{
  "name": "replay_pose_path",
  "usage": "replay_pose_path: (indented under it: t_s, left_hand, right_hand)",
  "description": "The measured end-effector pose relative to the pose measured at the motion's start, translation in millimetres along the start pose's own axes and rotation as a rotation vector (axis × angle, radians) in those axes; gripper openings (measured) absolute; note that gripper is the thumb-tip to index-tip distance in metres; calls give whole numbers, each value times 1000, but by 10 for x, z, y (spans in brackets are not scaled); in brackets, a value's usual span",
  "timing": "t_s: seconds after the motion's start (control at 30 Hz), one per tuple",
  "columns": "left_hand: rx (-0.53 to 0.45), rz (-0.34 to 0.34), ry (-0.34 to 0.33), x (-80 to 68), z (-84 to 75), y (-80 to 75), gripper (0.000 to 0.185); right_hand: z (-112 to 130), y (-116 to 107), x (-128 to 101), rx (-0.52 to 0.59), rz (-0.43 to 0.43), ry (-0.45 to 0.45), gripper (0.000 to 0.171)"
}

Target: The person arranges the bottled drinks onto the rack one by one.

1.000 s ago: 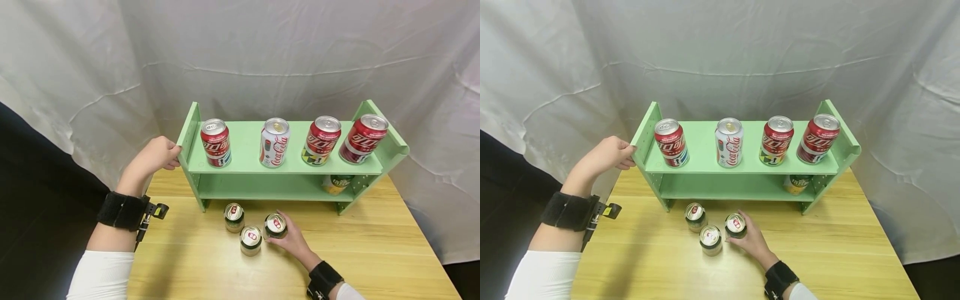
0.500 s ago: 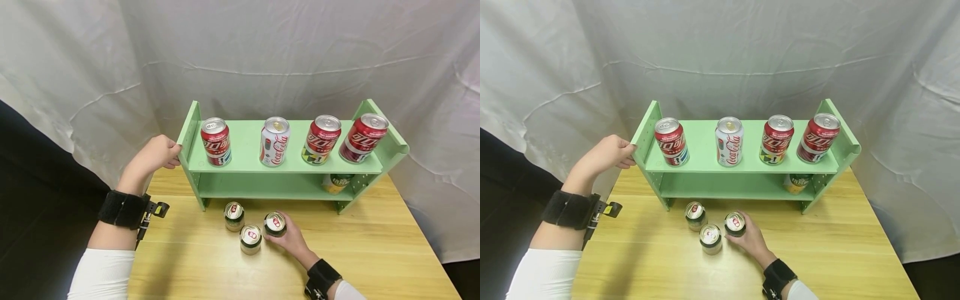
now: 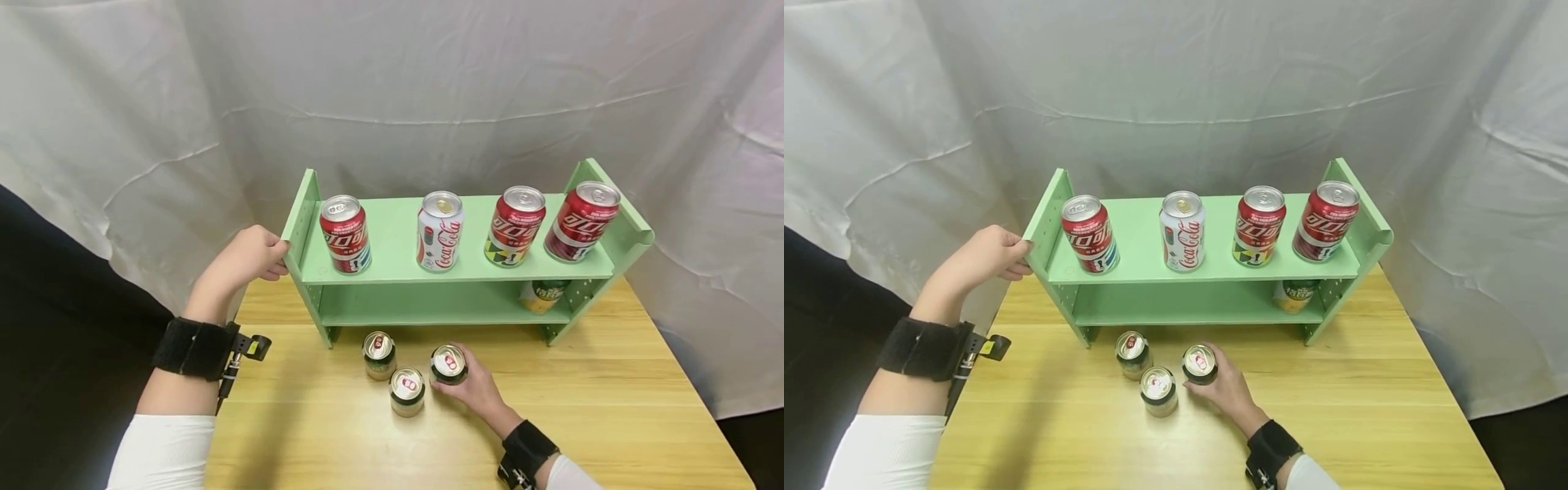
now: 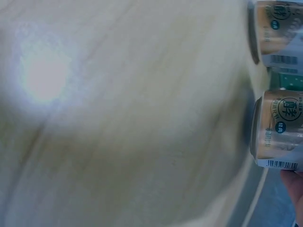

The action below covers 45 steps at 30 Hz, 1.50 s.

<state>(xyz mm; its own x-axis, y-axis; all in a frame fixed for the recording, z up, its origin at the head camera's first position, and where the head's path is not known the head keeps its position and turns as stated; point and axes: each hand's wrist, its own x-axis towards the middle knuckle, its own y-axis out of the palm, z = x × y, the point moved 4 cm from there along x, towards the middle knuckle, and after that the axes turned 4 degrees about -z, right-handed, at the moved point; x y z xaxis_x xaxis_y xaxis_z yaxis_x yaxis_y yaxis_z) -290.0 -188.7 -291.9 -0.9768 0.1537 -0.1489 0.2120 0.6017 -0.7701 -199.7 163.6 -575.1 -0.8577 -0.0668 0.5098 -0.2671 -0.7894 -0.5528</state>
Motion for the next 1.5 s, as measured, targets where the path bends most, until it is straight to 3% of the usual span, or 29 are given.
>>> replay_pose_path:
  t_s: [0.27, 0.63, 0.93, 1.5]
  left_hand:
    - [-1, -2, 0, -1, 8, -19, 35]
    - [-19, -6, 29, 22, 13, -22, 38]
    - [-11, 3, 29, -7, -28, -35, 38]
    - [-31, 22, 25, 10, -16, -6, 38]
  right_hand:
    - [126, -145, 165, -3, 25, 40, 89]
    - [372, -369, 352, 16, -22, -32, 91]
    - [552, -517, 556, -8, -95, -168, 91]
    - [561, -637, 906, -49, -151, -19, 84]
